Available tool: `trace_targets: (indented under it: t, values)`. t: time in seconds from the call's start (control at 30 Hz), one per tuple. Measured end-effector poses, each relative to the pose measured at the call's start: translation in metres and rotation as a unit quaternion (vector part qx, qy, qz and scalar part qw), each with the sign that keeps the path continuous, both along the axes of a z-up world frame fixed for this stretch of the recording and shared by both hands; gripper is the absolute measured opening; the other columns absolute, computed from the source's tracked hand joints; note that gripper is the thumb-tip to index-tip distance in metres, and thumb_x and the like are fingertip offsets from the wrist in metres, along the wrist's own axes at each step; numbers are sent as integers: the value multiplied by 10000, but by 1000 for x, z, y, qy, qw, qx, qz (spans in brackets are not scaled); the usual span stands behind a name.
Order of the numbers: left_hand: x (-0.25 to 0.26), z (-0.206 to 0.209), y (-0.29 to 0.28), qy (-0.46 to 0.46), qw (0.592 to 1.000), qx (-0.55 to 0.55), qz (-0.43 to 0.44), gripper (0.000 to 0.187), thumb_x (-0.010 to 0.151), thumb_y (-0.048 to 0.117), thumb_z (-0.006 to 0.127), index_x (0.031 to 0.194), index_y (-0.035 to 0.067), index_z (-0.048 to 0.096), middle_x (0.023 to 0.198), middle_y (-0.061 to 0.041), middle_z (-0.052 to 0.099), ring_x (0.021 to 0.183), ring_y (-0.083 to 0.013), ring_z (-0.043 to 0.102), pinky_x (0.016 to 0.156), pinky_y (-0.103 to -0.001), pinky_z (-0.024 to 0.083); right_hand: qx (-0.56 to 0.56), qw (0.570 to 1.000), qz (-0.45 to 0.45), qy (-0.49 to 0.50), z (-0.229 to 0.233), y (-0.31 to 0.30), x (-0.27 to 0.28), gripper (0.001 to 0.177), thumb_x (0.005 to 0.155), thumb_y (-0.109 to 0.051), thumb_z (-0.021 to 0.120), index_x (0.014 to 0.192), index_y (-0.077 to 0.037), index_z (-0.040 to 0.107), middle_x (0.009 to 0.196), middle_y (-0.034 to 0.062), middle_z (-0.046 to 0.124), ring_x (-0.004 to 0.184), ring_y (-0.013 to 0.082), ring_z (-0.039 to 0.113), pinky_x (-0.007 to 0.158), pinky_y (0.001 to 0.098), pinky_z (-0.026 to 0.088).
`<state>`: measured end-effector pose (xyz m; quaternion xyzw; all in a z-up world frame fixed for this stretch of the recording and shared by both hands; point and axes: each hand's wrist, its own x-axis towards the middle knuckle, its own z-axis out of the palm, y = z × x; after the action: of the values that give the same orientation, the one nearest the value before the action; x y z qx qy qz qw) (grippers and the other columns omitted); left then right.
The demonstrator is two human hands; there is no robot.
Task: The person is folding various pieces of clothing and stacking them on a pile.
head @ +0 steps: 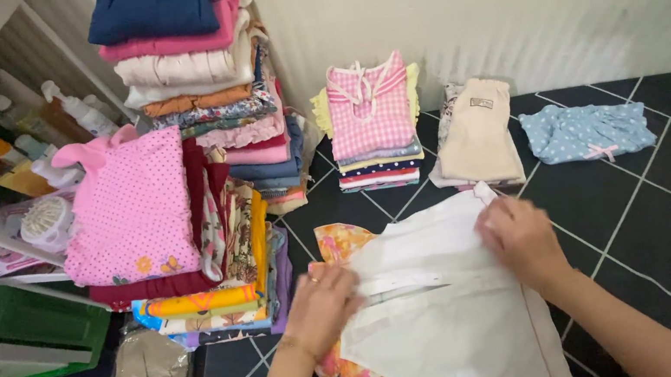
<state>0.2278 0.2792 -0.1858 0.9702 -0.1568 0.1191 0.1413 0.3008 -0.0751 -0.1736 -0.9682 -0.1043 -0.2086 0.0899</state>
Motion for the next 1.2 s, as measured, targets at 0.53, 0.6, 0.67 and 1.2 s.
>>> trace_targets:
  t: [0.53, 0.6, 0.67, 1.2]
  values:
    - [-12, 2, 24, -42, 992, -22, -119, 171, 821, 203, 698, 943, 89, 663, 1033, -96, 675, 1077, -306, 617, 884, -427, 483, 14, 921, 166, 353, -9, -22, -42, 627, 980, -442, 545, 1544, -223, 381, 1634, 15, 338, 1526, 203, 279, 1205, 326, 289]
    - [-12, -9, 24, -16, 991, 28, -129, 147, 843, 226, 700, 919, 106, 664, 1034, -86, 672, 1099, -295, 610, 881, -427, 472, -13, 917, 157, 368, -6, -19, -44, 668, 982, -453, 542, 1579, -225, 348, 1647, 20, 295, 1531, 208, 246, 1207, 330, 265]
    - [-15, -13, 19, 14, 987, 78, -138, 135, 864, 249, 703, 894, 122, 666, 1035, -76, 669, 1122, -285, 603, 878, -427, 462, -39, 910, 150, 384, -10, -18, -47, 710, 984, -465, 540, 1614, -227, 315, 1660, 24, 252, 1536, 212, 214, 1209, 333, 241]
    - [-47, 27, -19, 49, 991, 10, -122, 316, 825, 104, 630, 1139, 138, 652, 1137, -91, 636, 1110, -293, 597, 971, -455, 392, -57, 963, 94, 245, 30, -3, -88, 302, 879, -317, 672, 1147, -182, 644, 1199, 27, 631, 1135, 207, 604, 1004, 417, 423]
